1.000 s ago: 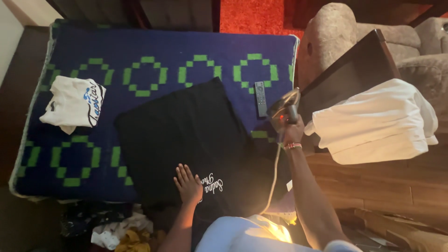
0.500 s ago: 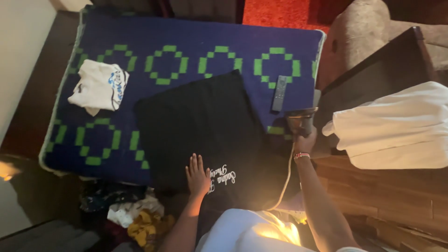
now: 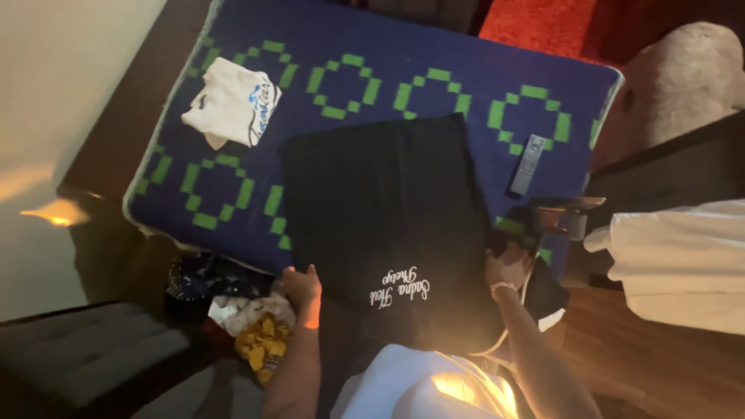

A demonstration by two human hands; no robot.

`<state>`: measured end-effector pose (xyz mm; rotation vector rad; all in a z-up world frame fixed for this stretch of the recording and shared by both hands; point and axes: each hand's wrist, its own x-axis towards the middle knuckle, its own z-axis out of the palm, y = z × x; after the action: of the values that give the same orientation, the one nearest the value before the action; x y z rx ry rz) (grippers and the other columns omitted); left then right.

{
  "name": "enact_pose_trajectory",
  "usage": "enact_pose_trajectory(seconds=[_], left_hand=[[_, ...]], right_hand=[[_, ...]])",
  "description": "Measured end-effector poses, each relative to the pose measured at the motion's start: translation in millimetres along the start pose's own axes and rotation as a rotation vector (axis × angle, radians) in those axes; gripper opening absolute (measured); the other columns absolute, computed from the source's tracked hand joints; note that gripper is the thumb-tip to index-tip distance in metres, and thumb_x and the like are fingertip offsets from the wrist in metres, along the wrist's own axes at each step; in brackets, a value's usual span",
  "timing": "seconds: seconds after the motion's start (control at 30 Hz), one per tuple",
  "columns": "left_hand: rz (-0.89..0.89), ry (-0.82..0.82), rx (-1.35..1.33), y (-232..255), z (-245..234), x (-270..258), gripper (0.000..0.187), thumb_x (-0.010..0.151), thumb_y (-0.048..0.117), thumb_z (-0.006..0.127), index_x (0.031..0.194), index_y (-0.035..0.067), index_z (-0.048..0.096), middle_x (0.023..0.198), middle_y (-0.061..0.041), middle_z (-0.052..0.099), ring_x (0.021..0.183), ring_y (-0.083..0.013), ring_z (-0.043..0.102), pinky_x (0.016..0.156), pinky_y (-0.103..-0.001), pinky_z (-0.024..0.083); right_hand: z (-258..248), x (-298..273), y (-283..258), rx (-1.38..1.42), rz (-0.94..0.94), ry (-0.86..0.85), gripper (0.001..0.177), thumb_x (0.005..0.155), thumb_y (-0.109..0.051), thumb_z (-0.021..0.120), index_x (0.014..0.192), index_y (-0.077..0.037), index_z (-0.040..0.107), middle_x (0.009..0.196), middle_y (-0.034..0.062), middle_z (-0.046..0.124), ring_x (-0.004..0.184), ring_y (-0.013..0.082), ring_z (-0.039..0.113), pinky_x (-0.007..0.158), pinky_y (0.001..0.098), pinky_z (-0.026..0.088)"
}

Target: Ironing and folding black t-shirts on a bed.

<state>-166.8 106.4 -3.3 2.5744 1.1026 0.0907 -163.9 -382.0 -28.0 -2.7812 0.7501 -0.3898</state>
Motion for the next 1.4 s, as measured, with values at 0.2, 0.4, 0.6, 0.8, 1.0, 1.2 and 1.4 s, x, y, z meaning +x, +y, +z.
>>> enact_pose_trajectory(seconds=[0.2, 0.4, 0.6, 0.8, 1.0, 1.2, 1.4], left_hand=[[0.151, -0.309, -0.136, -28.3, 13.5, 19.0, 0.042, 0.104, 0.041, 0.060, 0.100, 0.000, 0.068, 0.110, -0.019, 0.066, 0.101, -0.0438, 0.060, 0.088, -0.053, 0.048], [0.043, -0.278, -0.535, -3.5, -32.5, 33.0, 0.048, 0.108, 0.041, 0.050, 0.090, -0.003, 0.055, 0.074, -0.014, 0.050, 0.071, -0.0271, 0.049, 0.073, -0.047, 0.043], [0.027, -0.079, -0.769, 26.2, -76.7, 76.2, 0.042, 0.108, 0.039, 0.050, 0.093, 0.000, 0.053, 0.076, -0.009, 0.046, 0.069, -0.0252, 0.042, 0.067, -0.050, 0.040], [-0.185, -0.562, -0.726, -71.3, -14.7, 110.6, 0.031, 0.102, 0.033, 0.057, 0.105, 0.003, 0.061, 0.099, -0.010, 0.060, 0.093, -0.0245, 0.054, 0.085, -0.046, 0.044], [-0.350, -0.998, -0.407, -69.4, -60.7, 58.3, 0.039, 0.091, 0.048, 0.068, 0.122, 0.024, 0.061, 0.112, 0.005, 0.059, 0.106, -0.0173, 0.055, 0.092, -0.044, 0.048], [-0.393, -0.875, -0.920, -65.5, 20.5, 88.0, 0.090, 0.087, 0.051, 0.082, 0.141, -0.017, 0.057, 0.145, -0.040, 0.057, 0.124, -0.0513, 0.059, 0.093, -0.047, 0.051], [-0.286, -0.724, -0.816, 30.1, -17.0, 111.4, 0.102, 0.083, 0.045, 0.081, 0.158, -0.001, 0.028, 0.163, -0.021, 0.037, 0.151, -0.0349, 0.032, 0.122, -0.054, 0.023]], right_hand=[[-10.7, 29.6, -29.3, 0.052, 0.077, -0.545, 0.045, 0.098, -0.043, 0.065, 0.127, -0.008, 0.070, 0.126, 0.0220, 0.070, 0.119, 0.0437, 0.064, 0.104, 0.0525, 0.048], [39.1, 9.7, -59.4, 0.788, -0.011, -0.762, 0.041, 0.104, -0.031, 0.065, 0.130, 0.000, 0.062, 0.122, 0.0102, 0.072, 0.116, 0.0246, 0.062, 0.101, 0.0405, 0.046], [-17.1, 0.0, -113.1, 1.179, 0.224, -0.863, 0.034, 0.101, -0.025, 0.059, 0.128, -0.005, 0.067, 0.112, 0.0052, 0.073, 0.099, 0.0147, 0.063, 0.089, 0.0314, 0.050], [-66.0, -34.6, -66.1, 0.963, 0.669, -0.942, 0.033, 0.103, -0.021, 0.059, 0.128, 0.001, 0.063, 0.115, 0.0155, 0.069, 0.100, 0.0255, 0.064, 0.087, 0.0466, 0.056], [-71.2, -67.7, -4.4, 0.762, 0.596, -1.336, 0.064, 0.094, -0.036, 0.064, 0.147, -0.003, 0.053, 0.135, 0.0143, 0.063, 0.105, 0.0231, 0.066, 0.083, 0.0399, 0.059], [23.8, -17.2, -23.9, 1.327, 0.659, -1.100, 0.076, 0.098, -0.045, 0.077, 0.149, 0.003, 0.047, 0.148, 0.0077, 0.060, 0.125, 0.0107, 0.057, 0.097, 0.0287, 0.046], [-54.3, 66.4, -137.3, 0.801, 0.557, -0.996, 0.060, 0.087, -0.043, 0.074, 0.139, -0.016, 0.059, 0.124, 0.0014, 0.066, 0.108, 0.0233, 0.060, 0.091, 0.0515, 0.047]])
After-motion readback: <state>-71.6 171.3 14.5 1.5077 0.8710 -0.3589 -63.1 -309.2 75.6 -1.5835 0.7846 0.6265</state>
